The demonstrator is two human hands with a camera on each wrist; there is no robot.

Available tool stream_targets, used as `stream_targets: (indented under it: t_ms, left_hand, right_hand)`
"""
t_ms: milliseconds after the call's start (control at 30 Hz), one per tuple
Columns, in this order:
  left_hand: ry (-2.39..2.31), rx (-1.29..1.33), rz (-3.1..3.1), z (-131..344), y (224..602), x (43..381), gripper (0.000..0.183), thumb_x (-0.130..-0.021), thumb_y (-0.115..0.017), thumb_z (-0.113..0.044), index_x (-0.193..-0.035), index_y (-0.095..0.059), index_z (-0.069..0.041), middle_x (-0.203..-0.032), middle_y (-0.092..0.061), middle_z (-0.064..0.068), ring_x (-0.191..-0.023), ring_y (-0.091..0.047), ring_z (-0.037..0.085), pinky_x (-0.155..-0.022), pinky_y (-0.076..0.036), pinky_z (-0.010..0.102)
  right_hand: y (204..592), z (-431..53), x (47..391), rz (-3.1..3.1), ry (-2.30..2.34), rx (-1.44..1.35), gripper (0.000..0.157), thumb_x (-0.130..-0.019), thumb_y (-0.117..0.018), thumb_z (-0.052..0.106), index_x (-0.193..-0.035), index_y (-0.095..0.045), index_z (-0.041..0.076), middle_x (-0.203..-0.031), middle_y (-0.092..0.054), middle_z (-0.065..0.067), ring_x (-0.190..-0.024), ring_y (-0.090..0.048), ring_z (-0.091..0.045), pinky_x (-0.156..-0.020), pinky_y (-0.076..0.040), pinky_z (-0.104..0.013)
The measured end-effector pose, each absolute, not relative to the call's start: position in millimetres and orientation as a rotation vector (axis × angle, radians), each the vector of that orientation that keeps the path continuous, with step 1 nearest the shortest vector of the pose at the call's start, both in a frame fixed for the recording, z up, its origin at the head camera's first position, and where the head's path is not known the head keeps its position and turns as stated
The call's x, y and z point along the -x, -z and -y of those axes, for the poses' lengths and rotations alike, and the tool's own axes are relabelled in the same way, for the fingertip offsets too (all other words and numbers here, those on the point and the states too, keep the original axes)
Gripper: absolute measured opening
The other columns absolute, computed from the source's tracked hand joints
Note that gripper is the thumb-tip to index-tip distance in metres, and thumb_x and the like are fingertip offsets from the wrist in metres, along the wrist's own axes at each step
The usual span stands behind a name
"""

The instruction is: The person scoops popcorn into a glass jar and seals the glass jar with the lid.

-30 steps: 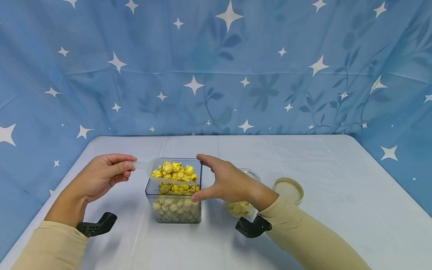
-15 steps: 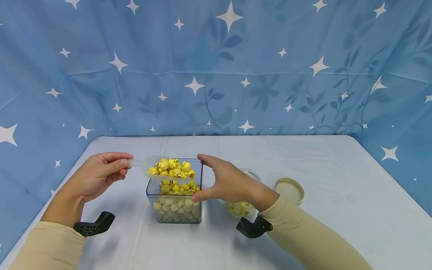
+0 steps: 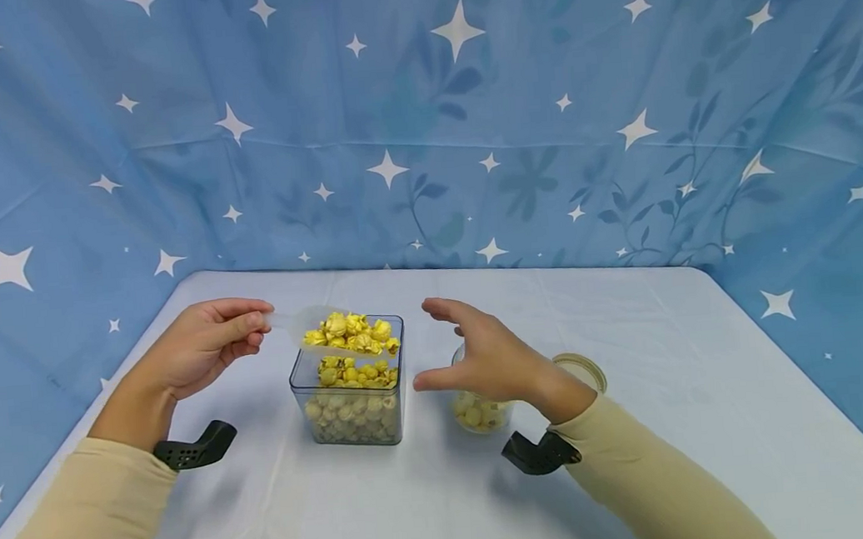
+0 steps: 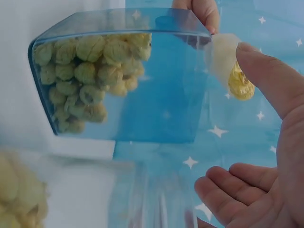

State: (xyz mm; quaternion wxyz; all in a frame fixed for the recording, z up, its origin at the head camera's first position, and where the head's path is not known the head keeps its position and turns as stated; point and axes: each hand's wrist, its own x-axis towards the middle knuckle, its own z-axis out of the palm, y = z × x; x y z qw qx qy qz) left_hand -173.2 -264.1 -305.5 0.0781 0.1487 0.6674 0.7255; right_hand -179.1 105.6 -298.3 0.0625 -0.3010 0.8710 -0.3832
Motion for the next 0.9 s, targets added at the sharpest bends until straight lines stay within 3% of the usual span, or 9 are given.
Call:
stream_targets:
  t_ms: [567, 900]
  left_hand:
    - [-2.215, -0.466, -2.022, 215, 294, 172, 0.013, -0.101, -0.061, -0.005, -0.108, -0.071, -0.009, -0.09, -0.067, 0.002, -0.076, -0.061, 0.01, -0.076, -0.056, 0.022]
    - [-2.158, -0.418, -2.073, 193, 290, 174, 0.018, -0.102, -0.06, -0.007, -0.116, -0.065, 0.002, -0.09, -0.067, 0.002, -0.077, -0.061, 0.011, -0.077, -0.055, 0.023]
  right_hand:
    - [317, -159, 165, -2.739, 1.348, 0.814, 0.078, -0.084, -0.084, 0.024, -0.147, -0.043, 0.002, -0.148, -0.047, -0.011, -0.137, -0.042, -0.03, -0.109, -0.036, -0.056]
    - [342, -168, 162, -2.677, 1.421, 0.684, 0.089, -0.081, -0.086, 0.027, -0.15, -0.037, -0.001, -0.15, -0.044, -0.013, -0.136, -0.042, -0.032, -0.105, -0.042, -0.054]
